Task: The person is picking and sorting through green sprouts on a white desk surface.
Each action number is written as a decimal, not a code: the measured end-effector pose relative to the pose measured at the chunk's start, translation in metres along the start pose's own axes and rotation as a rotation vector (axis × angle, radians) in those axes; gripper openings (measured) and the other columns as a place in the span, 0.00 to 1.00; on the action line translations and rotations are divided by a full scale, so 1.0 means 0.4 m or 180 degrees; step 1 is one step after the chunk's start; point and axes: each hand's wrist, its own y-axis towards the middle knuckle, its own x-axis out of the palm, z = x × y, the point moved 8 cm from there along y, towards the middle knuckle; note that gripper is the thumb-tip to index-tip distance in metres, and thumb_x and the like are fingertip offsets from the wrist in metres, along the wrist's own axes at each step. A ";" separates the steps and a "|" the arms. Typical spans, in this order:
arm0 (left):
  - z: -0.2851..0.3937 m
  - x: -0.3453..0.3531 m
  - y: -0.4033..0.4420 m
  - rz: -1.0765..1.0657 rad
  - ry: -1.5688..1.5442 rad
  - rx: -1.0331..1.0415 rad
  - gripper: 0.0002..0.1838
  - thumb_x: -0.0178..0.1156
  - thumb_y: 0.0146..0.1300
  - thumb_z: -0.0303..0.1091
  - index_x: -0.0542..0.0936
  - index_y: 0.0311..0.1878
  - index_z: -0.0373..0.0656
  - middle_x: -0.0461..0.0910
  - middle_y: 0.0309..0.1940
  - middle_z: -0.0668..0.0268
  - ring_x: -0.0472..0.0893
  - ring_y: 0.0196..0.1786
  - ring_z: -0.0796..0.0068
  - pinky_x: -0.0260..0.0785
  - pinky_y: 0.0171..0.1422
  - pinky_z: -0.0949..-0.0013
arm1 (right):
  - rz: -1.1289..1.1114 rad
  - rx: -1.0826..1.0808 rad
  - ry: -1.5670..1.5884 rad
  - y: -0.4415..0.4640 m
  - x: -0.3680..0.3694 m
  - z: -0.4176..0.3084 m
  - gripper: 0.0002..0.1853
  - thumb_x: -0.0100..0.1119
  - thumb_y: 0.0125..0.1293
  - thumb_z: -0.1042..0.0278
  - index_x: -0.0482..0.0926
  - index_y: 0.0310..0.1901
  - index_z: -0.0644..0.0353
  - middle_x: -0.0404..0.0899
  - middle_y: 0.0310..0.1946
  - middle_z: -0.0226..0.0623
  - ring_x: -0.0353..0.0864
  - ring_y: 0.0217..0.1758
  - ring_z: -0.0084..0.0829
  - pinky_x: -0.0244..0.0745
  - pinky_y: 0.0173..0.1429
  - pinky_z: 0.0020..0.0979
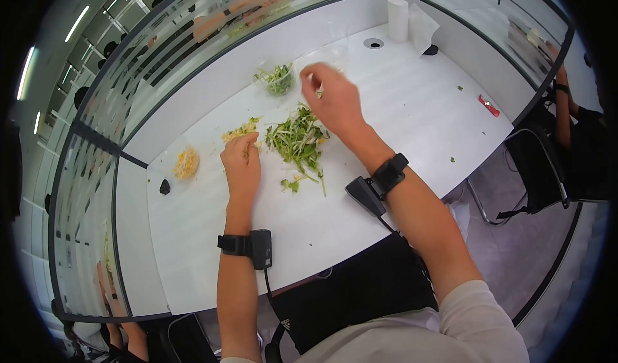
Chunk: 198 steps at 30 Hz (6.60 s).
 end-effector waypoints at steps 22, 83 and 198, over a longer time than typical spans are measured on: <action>0.000 0.000 -0.005 -0.0008 0.0049 0.0094 0.14 0.54 0.63 0.20 0.82 0.48 0.45 0.82 0.42 0.65 0.78 0.52 0.66 0.59 0.64 0.61 | -0.2284 0.0834 -0.0393 -0.051 0.084 0.072 0.11 0.58 0.58 0.68 0.83 0.41 0.62 0.82 0.38 0.49 0.82 0.45 0.44 0.77 0.50 0.40; -0.001 0.001 -0.005 0.0030 0.0091 0.0071 0.10 0.57 0.65 0.23 0.83 0.46 0.46 0.83 0.42 0.66 0.78 0.51 0.66 0.60 0.63 0.60 | -0.1508 -0.0209 -0.1113 -0.060 0.094 0.067 0.06 0.65 0.61 0.68 0.82 0.38 0.59 0.75 0.43 0.42 0.72 0.53 0.44 0.71 0.59 0.40; 0.020 0.063 -0.009 -0.0616 -0.1980 -0.0703 0.24 0.54 0.69 0.25 0.74 0.69 0.41 0.75 0.66 0.60 0.72 0.69 0.71 0.62 0.69 0.69 | -0.1119 0.0024 0.0427 -0.068 0.146 -0.008 0.10 0.62 0.65 0.65 0.83 0.39 0.64 0.80 0.32 0.42 0.79 0.39 0.40 0.74 0.45 0.38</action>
